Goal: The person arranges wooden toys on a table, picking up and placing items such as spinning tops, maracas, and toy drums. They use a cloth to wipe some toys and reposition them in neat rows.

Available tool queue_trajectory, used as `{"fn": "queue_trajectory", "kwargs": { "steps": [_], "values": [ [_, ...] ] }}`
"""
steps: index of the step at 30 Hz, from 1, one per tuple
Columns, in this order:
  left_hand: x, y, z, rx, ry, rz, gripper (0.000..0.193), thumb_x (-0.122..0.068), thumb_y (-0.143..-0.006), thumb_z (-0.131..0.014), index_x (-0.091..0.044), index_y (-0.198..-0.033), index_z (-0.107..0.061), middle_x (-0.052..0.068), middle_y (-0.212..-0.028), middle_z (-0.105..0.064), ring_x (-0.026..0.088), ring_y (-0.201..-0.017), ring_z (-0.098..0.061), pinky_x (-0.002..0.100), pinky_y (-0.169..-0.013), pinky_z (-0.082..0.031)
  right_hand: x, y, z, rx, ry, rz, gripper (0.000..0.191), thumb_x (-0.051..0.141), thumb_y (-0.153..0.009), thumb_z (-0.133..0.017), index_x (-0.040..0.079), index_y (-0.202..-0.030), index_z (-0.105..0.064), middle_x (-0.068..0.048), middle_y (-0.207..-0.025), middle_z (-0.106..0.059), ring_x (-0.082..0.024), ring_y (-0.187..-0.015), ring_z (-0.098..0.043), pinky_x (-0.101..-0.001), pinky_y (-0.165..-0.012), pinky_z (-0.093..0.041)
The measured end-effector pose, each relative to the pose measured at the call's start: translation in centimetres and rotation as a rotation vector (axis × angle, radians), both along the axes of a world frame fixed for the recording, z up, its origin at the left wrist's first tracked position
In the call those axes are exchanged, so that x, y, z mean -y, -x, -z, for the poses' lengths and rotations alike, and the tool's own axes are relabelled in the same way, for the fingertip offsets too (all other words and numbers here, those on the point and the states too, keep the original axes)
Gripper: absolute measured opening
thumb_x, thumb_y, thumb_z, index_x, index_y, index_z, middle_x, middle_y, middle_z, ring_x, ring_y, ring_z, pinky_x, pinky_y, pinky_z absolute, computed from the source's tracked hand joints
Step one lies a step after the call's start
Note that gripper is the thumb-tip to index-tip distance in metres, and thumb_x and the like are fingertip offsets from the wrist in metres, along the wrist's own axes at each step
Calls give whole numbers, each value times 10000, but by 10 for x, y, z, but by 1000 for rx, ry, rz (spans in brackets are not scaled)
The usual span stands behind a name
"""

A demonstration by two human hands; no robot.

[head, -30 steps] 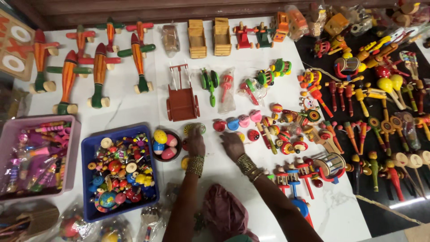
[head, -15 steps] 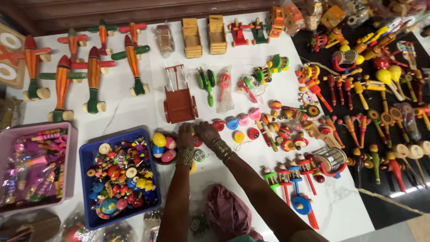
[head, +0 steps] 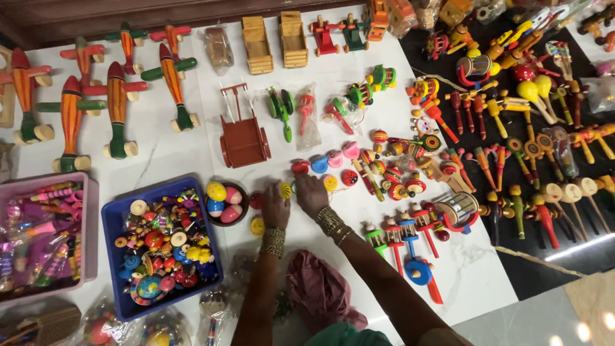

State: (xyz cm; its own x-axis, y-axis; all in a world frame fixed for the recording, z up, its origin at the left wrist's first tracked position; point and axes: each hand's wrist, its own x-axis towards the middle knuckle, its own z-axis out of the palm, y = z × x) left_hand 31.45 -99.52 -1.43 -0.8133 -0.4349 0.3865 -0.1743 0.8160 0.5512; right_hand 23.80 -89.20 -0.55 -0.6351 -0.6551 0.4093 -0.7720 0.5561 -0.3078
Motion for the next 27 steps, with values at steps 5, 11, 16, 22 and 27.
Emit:
{"fn": "queue_trajectory", "kwargs": {
  "steps": [5, 11, 16, 22, 27],
  "values": [
    [-26, 4, 6, 124, 3, 32, 723, -166, -766, -777, -57, -1411, -472, 217, -1368, -535, 439, -1257, -520, 499, -1035, -438, -36, 4, 11, -17, 24, -38, 516, 124, -688, -706, 73, -1194, -623, -128, -1092, -631, -341, -990, -598, -466, -840, -487],
    [-28, 19, 2, 249, -8, 115, 724, -179, -798, -806, -88, -1429, -461, 170, -1330, -574, 379, -1262, -540, 476, -1109, -426, -44, 17, 13, -36, -140, -40, 449, 167, -719, -730, 121, -1159, -655, -108, -1114, -668, -337, -1013, -580, -487, -821, -466],
    [-27, 28, 1, 156, -70, 138, 879, -167, -726, -870, -56, -1470, -416, 181, -1358, -572, 367, -1268, -541, 453, -1085, -437, -45, 25, 12, -73, -76, -44, 456, 157, -777, -709, 114, -1226, -642, -73, -1192, -676, -299, -1092, -584, -469, -888, -466],
    [-27, 30, 0, 118, -306, 95, 1064, -116, -632, -936, -123, -1538, -378, 146, -1333, -614, 338, -1216, -589, 432, -1030, -482, -51, 34, 13, -41, -156, -16, 632, 242, -754, -789, 110, -1344, -608, -52, -1162, -690, -289, -1106, -568, -537, -1005, -389],
    [-27, 27, 1, 61, -356, 85, 1098, -60, -580, -951, -145, -1524, -396, 121, -1312, -641, 340, -1217, -593, 439, -1018, -492, -59, 38, 13, 50, -134, -18, 768, 286, -713, -849, 139, -1417, -582, -53, -1199, -696, -295, -1183, -551, -521, -1050, -361]
  ]
}}
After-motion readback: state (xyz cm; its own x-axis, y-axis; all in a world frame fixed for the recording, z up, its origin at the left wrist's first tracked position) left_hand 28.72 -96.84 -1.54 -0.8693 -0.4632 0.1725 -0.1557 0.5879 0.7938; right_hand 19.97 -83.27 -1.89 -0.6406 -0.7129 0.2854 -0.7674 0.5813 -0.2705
